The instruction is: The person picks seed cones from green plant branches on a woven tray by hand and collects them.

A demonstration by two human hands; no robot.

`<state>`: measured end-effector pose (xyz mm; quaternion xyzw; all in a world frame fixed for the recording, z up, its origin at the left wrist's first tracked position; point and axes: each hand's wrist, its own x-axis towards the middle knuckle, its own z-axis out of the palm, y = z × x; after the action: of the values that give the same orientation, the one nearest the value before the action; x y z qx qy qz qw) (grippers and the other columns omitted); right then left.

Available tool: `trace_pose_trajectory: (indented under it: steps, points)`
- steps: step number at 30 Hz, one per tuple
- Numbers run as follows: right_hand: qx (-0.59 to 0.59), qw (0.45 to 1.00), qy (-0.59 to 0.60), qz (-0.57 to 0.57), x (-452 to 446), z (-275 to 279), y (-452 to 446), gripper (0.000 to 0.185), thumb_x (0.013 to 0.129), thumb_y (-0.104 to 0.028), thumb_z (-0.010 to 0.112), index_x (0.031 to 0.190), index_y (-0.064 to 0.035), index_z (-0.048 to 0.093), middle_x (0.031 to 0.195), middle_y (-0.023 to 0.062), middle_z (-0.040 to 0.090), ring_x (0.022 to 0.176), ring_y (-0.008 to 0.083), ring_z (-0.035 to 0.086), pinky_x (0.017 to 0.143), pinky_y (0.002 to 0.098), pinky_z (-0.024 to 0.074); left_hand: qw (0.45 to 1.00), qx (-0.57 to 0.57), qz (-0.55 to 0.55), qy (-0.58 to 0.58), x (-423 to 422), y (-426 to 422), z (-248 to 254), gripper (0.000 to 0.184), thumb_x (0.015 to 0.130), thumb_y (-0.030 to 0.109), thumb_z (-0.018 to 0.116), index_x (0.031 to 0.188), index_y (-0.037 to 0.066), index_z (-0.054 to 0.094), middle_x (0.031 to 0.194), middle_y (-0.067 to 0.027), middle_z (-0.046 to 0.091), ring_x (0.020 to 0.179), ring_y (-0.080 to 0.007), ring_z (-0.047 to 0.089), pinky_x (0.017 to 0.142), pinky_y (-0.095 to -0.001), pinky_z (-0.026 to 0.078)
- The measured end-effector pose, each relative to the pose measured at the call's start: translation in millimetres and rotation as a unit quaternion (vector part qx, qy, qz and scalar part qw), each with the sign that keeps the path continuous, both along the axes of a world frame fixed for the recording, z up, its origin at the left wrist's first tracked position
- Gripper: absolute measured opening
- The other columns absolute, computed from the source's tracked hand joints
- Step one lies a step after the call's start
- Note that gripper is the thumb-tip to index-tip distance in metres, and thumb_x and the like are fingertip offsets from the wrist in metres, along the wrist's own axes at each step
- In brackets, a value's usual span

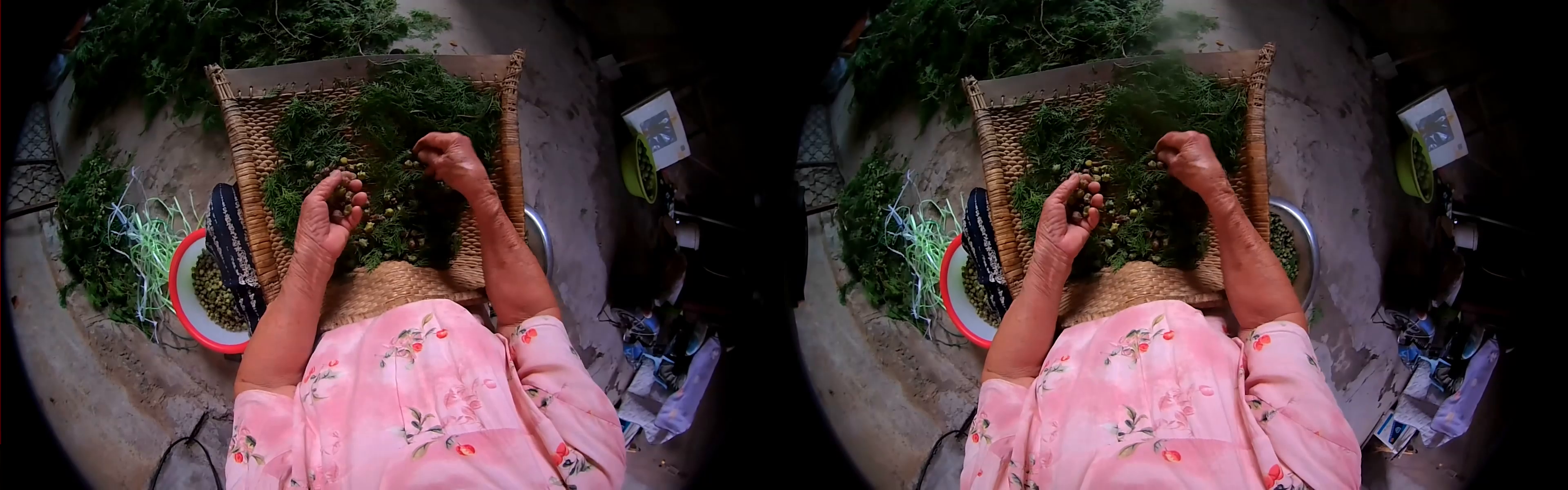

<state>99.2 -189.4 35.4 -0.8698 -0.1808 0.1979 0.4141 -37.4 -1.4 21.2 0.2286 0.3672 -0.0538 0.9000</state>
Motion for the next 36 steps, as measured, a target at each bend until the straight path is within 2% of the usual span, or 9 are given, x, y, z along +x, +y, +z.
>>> trace_pose_trajectory:
  steps: [3,7,11,15,19,21,26,28,36]
  points:
    - [-0.032,0.991,-0.120,-0.052,12,-7,-12,0.012,0.076,-0.007,0.064,0.088,-0.0046,0.064,0.080,0.0129,0.064,0.073,0.0259,0.063,0.065,0.0347,0.0499,1.000,0.009,0.014,0.006,0,1,-1,0.015,0.087,0.022,0.058,0.093,0.008,0.061,0.081,-0.0036,0.063,0.066,-0.0143,0.061,0.049,-0.0222,0.049]
    - [-0.076,0.990,-0.122,-0.012,3,-15,-7,0.011,0.074,-0.010,0.067,0.084,-0.0066,0.064,0.081,0.0136,0.064,0.075,0.0295,0.063,0.067,0.0378,0.0502,1.000,0.012,0.008,-0.011,2,0,3,0.015,0.087,0.021,0.059,0.094,0.008,0.061,0.080,-0.0034,0.063,0.065,-0.0142,0.060,0.049,-0.0225,0.049]
    - [-0.169,0.968,-0.182,0.030,-14,-27,7,0.028,0.071,-0.015,0.072,0.092,-0.0097,0.055,0.091,0.0110,0.059,0.088,0.0334,0.058,0.072,0.0441,0.0480,1.000,0.010,0.001,-0.002,0,-1,1,0.016,0.087,0.021,0.059,0.094,0.008,0.061,0.079,-0.0035,0.063,0.064,-0.0142,0.060,0.048,-0.0225,0.049]
    - [-0.160,0.970,-0.183,0.021,-19,-22,14,0.032,0.072,-0.013,0.071,0.097,-0.0105,0.050,0.092,0.0111,0.059,0.089,0.0343,0.058,0.073,0.0459,0.0481,1.000,0.016,-0.005,0.008,-1,-1,-2,0.015,0.087,0.022,0.058,0.094,0.008,0.061,0.079,-0.0034,0.063,0.064,-0.0136,0.061,0.047,-0.0221,0.048]
    - [-0.134,0.971,-0.197,-0.002,-18,-30,15,0.031,0.072,-0.010,0.070,0.097,-0.0101,0.050,0.091,0.0115,0.058,0.089,0.0345,0.057,0.073,0.0465,0.0481,1.000,0.017,-0.006,0.007,0,-2,-1,0.015,0.087,0.022,0.059,0.094,0.009,0.061,0.079,-0.0029,0.063,0.065,-0.0132,0.061,0.048,-0.0216,0.048]
    - [-0.168,0.970,-0.175,0.003,-23,-25,16,0.032,0.072,-0.007,0.069,0.097,-0.0100,0.050,0.091,0.0115,0.058,0.088,0.0347,0.057,0.072,0.0463,0.0476,1.000,0.017,-0.005,0.007,-1,-2,-2,0.015,0.087,0.022,0.059,0.093,0.009,0.061,0.079,-0.0029,0.063,0.065,-0.0131,0.060,0.048,-0.0215,0.048]
    - [-0.160,0.967,-0.197,-0.005,-23,-31,15,0.030,0.071,-0.007,0.068,0.096,-0.0100,0.052,0.092,0.0115,0.057,0.088,0.0346,0.057,0.072,0.0455,0.0466,1.000,0.020,-0.007,0.011,-1,-3,-2,0.015,0.087,0.022,0.059,0.093,0.009,0.061,0.079,-0.0029,0.062,0.065,-0.0135,0.060,0.048,-0.0219,0.048]
    - [-0.087,0.977,-0.194,-0.025,-19,-35,12,0.027,0.073,-0.009,0.066,0.097,-0.0110,0.054,0.094,0.0109,0.056,0.086,0.0349,0.057,0.072,0.0453,0.0468,1.000,0.020,-0.005,0.012,-1,-3,-2,0.015,0.087,0.022,0.059,0.094,0.009,0.061,0.079,-0.0032,0.062,0.065,-0.0136,0.060,0.049,-0.0222,0.048]
    - [-0.151,0.950,-0.271,0.028,-20,-34,19,0.024,0.074,-0.006,0.062,0.097,-0.0115,0.055,0.087,0.0112,0.053,0.086,0.0320,0.057,0.069,0.0431,0.0480,1.000,0.016,-0.004,0.007,1,-6,-4,0.017,0.087,0.024,0.057,0.094,0.009,0.060,0.079,-0.0049,0.063,0.064,-0.0146,0.062,0.048,-0.0246,0.050]
